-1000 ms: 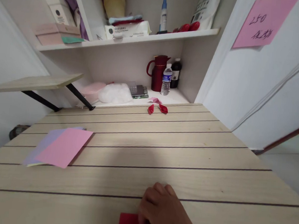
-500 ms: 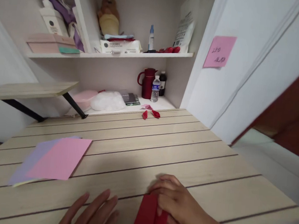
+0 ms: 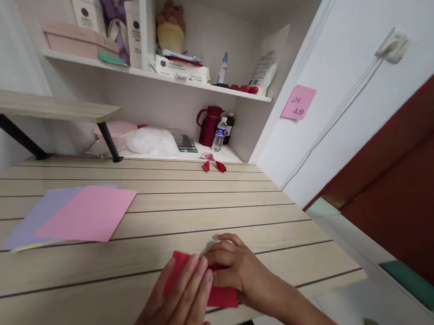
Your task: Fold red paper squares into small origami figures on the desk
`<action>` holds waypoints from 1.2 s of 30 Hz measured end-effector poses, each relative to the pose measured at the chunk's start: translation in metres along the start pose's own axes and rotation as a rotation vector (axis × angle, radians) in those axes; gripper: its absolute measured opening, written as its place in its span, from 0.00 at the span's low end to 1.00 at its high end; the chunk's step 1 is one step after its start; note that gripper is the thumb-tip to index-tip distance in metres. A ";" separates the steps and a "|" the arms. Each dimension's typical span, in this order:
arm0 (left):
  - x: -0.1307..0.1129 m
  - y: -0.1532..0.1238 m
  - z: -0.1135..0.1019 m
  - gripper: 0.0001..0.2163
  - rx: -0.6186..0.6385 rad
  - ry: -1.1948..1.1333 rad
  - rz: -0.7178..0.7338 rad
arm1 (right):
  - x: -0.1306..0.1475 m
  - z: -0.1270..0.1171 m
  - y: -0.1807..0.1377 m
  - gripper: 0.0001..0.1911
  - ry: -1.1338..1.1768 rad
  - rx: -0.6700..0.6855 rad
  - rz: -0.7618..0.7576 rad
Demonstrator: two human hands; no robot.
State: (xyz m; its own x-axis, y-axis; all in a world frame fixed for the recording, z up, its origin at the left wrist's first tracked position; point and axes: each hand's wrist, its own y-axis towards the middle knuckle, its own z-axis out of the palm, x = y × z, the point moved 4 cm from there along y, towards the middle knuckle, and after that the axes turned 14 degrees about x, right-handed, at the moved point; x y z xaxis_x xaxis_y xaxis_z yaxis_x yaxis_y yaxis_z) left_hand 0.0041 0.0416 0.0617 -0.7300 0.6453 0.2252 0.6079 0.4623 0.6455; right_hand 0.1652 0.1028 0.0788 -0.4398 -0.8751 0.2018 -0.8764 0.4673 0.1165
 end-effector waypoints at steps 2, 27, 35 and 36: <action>0.001 0.004 0.008 0.21 0.013 -0.020 0.033 | -0.001 0.000 -0.006 0.08 -0.022 -0.013 0.001; -0.007 -0.029 0.018 0.13 0.162 0.017 0.000 | -0.027 0.003 -0.010 0.12 0.402 0.005 0.348; -0.014 -0.029 0.021 0.14 0.115 -0.115 -0.135 | -0.025 0.009 -0.001 0.12 0.371 -0.077 0.508; -0.014 -0.029 0.021 0.14 0.147 -0.108 -0.117 | -0.026 0.009 -0.001 0.13 0.374 -0.083 0.514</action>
State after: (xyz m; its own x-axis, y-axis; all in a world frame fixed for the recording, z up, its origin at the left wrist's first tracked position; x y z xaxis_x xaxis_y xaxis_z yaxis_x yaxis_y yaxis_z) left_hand 0.0036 0.0324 0.0246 -0.7651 0.6401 0.0700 0.5660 0.6166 0.5472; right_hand 0.1756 0.1239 0.0643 -0.6888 -0.4405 0.5758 -0.5469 0.8371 -0.0137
